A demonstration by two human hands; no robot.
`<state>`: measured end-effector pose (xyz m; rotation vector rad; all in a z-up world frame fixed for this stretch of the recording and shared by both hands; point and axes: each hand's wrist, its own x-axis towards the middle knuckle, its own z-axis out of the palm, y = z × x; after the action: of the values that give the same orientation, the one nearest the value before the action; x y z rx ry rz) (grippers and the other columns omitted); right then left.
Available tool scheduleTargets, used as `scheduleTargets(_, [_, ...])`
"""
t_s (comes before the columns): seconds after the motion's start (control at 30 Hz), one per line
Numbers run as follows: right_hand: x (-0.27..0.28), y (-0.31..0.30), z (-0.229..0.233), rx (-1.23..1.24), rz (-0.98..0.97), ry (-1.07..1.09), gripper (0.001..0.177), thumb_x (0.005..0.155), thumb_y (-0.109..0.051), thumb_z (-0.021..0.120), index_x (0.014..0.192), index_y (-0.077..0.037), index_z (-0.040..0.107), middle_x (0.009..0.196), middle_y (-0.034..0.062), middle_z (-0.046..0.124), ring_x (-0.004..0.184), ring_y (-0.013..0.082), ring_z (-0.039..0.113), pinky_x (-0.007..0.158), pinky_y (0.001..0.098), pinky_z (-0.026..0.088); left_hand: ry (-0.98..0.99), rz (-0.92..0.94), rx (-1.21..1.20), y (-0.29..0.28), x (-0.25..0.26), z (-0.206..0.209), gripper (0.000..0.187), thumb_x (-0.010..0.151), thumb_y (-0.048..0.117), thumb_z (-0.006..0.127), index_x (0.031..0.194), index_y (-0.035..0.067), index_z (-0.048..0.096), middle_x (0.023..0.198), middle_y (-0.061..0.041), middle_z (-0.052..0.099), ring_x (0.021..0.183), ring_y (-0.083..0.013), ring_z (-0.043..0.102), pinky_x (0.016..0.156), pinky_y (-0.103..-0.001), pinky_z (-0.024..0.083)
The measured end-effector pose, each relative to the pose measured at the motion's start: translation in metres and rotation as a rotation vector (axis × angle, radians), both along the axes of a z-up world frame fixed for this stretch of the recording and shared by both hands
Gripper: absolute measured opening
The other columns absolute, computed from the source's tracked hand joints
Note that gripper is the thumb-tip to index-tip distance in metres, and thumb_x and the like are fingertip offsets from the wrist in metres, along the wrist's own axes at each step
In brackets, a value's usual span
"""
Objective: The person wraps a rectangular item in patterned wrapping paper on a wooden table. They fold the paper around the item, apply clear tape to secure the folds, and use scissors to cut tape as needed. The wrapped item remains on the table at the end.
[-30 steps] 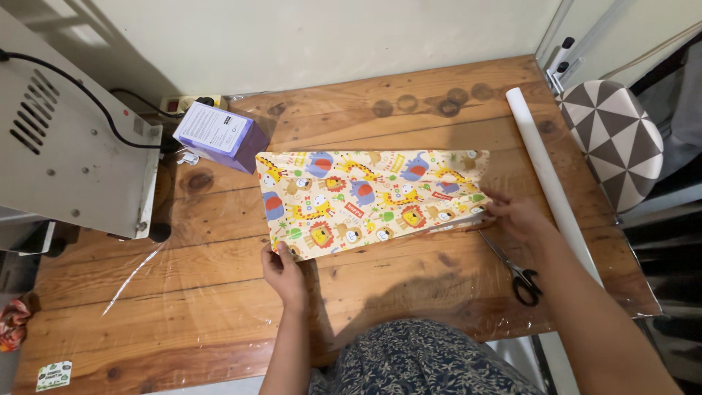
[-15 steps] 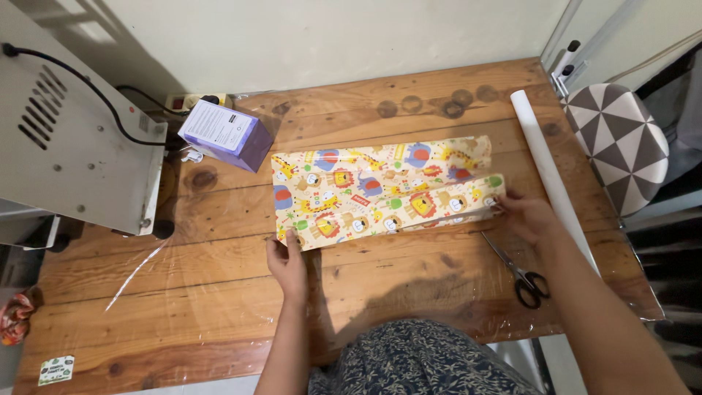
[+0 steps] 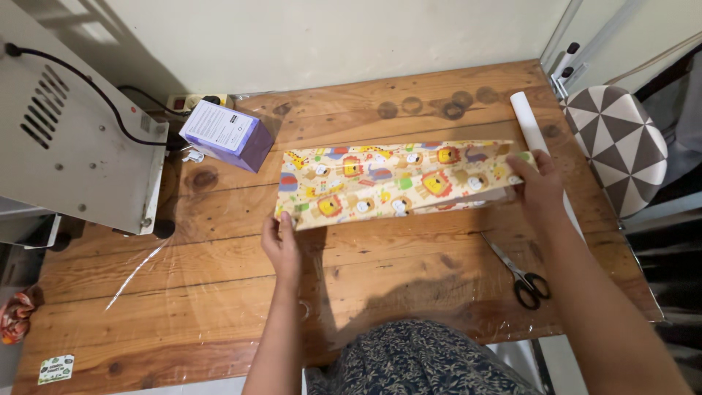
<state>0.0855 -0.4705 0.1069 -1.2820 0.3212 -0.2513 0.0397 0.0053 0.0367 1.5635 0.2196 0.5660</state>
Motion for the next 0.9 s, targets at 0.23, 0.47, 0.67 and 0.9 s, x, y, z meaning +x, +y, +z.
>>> scheduleTargets(0.23, [0.005,-0.002,-0.009,-0.688,-0.258,-0.207,0.024,0.113,-0.024,0.064,0.116,-0.001,0.062,0.088,0.0059,0.059,0.073,0.0089,0.051,0.063,0.0257,0.039,-0.229,-0.158,0.232,-0.022,0.004,0.04,0.058,0.089,0.007,0.077,0.136,-0.005,0.045,0.132,-0.018,0.058,0.126,-0.0289,0.055,0.108,-0.042,0.04])
scheduleTargets(0.47, [0.007,-0.024,-0.018,-0.854,-0.365,-0.408,0.021,0.115,-0.016,0.067,0.109,0.005,0.066,0.103,0.0062,0.067,0.097,0.0129,0.059,0.082,0.0308,0.048,-0.167,0.0,0.494,-0.019,0.006,0.041,0.033,0.095,-0.004,0.064,0.127,-0.003,0.056,0.11,-0.017,0.068,0.103,-0.0284,0.069,0.093,-0.038,0.054])
scheduleTargets(0.67, [0.0,-0.02,-0.013,-0.96,-0.365,-0.426,0.02,0.113,-0.012,0.068,0.103,0.004,0.064,0.099,0.0082,0.064,0.092,0.0145,0.059,0.081,0.0318,0.047,-0.17,-0.139,0.645,-0.002,0.006,0.058,0.042,0.084,-0.013,0.06,0.124,-0.002,0.057,0.108,-0.019,0.068,0.101,-0.0332,0.069,0.089,-0.039,0.054])
scheduleTargets(0.9, [0.004,-0.023,-0.021,-0.924,-0.393,-0.451,0.022,0.113,-0.008,0.07,0.097,0.004,0.06,0.094,0.0079,0.063,0.091,0.0138,0.059,0.087,0.0321,0.049,0.001,-0.292,0.639,0.007,0.008,0.106,0.047,0.085,-0.013,0.058,0.128,0.005,0.055,0.093,-0.016,0.064,0.089,-0.0295,0.065,0.079,-0.039,0.052])
